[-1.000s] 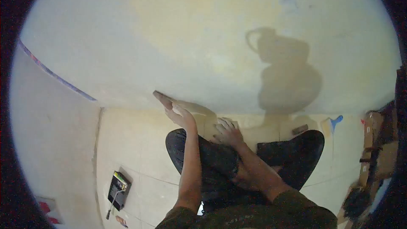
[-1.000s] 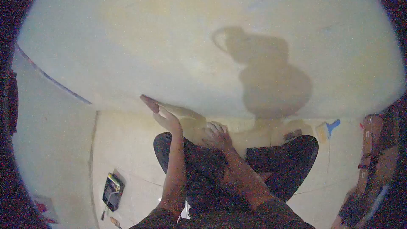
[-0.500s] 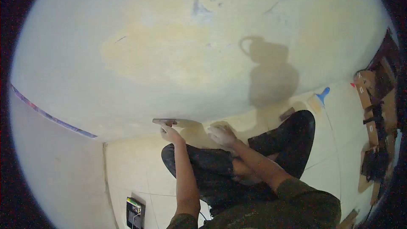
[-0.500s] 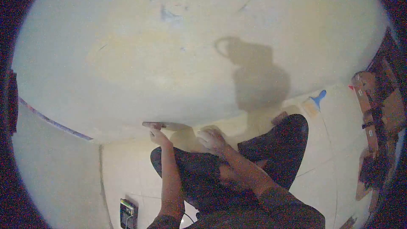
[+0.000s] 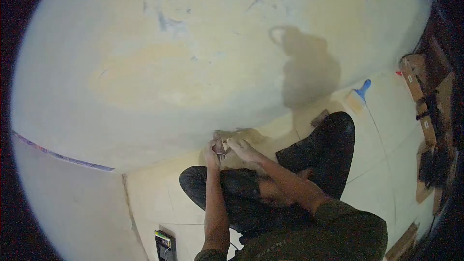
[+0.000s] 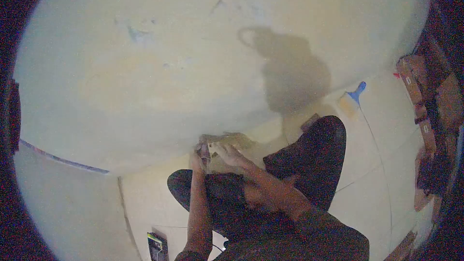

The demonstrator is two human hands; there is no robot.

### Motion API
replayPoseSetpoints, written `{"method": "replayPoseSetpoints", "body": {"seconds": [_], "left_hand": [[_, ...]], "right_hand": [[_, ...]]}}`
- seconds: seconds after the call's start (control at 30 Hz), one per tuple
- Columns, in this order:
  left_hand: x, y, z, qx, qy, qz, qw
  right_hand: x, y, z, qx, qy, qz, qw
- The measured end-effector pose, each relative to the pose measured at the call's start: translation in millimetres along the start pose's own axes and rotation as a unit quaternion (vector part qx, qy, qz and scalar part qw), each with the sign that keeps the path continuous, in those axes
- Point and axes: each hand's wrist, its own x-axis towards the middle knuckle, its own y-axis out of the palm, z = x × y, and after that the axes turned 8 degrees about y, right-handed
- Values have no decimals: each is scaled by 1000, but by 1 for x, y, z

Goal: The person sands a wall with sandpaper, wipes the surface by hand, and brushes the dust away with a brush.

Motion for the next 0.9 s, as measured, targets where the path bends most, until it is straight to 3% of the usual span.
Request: {"method": "replayPoseSetpoints", "body": {"seconds": [0.03, 0.07, 0.13, 0.17, 0.27, 0.37, 0.4, 0.47, 0.57, 0.67, 0.77, 0.8, 0.87, 0.9], "left_hand": [[-8, 11, -11, -10, -18, -1, 1000], [-5, 6, -8, 35, 1, 53, 998], [6, -11, -2, 124, 38, 163, 978], [5, -12, -3, 153, 63, 157, 974], [-17, 19, -16, 216, 152, 131, 956], [-6, 3, -15, 201, 209, 65, 955], [7, -13, -6, 172, 194, 39, 965], [22, -22, 16, 85, 147, 5, 985], [6, -6, 2, 217, 83, 31, 972], [-3, 6, -4, 323, 158, -15, 933], [16, -14, 3, 276, 134, -81, 948], [21, -23, 11, 210, 159, -76, 962], [18, -16, 3, 224, 172, -84, 956], [18, -13, 0, 229, 179, -91, 952]], "right_hand": [[13, -17, 16, 222, 113, 107, 962], [24, -35, 33, 428, 217, 206, 852], [33, -72, 70, 460, 227, 185, 838], [36, -80, 82, 476, 234, 173, 830], [28, -96, 87, 465, 239, 97, 847], [39, -80, 73, 412, 250, 226, 847], [35, -43, 58, 356, 235, 220, 878], [21, -80, 64, 277, 206, 213, 914], [11, -93, 62, 174, 162, 245, 940], [10, -88, 53, 148, 145, 227, 952], [18, -108, 35, 169, 125, 214, 954], [26, -131, 32, 140, 139, 227, 954], [42, -185, 33, 43, 187, 260, 946], [38, -181, 7, -8, 167, 240, 956]]}}
